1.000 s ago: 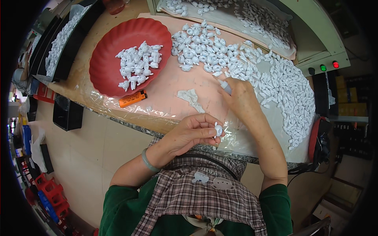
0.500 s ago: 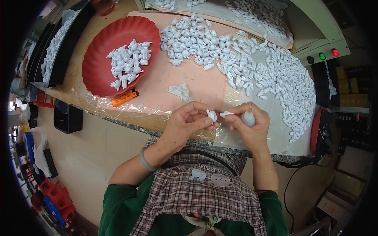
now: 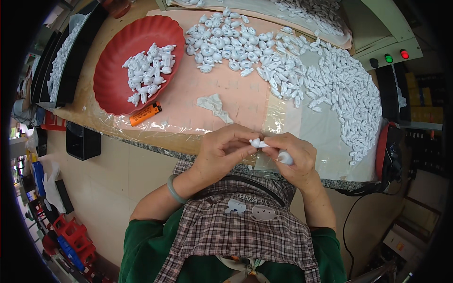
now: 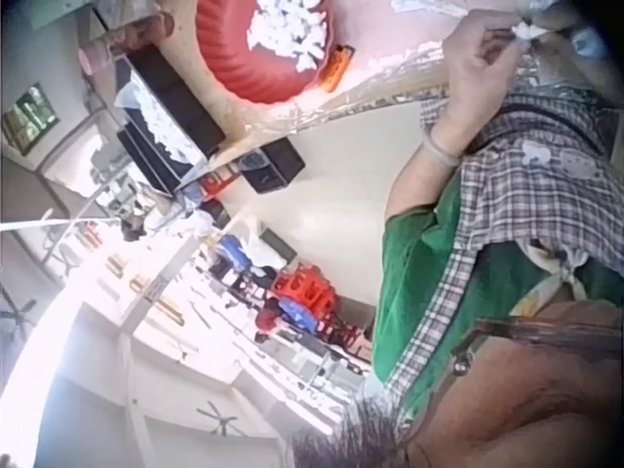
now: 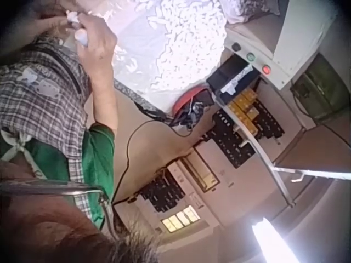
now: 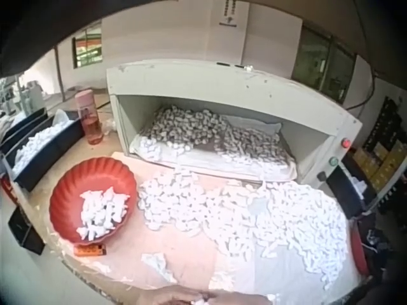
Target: Glue small white plastic toy components together at a factory workbench.
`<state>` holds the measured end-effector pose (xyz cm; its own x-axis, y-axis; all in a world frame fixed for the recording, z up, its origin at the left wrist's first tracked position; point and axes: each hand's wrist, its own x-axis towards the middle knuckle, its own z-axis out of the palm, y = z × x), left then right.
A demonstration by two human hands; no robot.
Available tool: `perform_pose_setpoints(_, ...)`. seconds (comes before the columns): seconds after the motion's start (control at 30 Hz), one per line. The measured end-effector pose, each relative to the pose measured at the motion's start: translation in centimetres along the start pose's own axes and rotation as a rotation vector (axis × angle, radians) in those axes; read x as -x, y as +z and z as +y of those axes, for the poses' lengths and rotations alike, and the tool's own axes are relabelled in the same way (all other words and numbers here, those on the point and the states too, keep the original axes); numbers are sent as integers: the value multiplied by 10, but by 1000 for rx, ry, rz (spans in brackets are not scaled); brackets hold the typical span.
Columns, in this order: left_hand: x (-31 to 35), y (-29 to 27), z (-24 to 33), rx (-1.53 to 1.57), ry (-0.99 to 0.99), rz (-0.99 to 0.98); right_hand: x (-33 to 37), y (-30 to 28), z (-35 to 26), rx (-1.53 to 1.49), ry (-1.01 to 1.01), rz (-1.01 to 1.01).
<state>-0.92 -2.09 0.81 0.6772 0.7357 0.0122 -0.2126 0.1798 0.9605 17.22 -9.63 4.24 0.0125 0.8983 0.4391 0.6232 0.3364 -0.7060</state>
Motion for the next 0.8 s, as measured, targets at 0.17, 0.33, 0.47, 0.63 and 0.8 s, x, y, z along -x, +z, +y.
perform_pose_setpoints(0.17,-3,-5,1,-483,370,-55,8,-1,5,113,-192,-37)
perform_pose_setpoints(0.33,-2,-5,-1,-602,433,-73,14,1,13,134,-235,-70)
perform_pose_setpoints(0.47,-1,-5,-2,-629,424,-60,15,5,16,119,-230,-60)
perform_pose_setpoints(0.63,-2,-5,-3,-631,409,-68,17,8,21,100,-232,-48)
perform_pose_setpoints(0.8,-3,-7,-4,-604,407,-85,16,8,21,86,-248,-54)
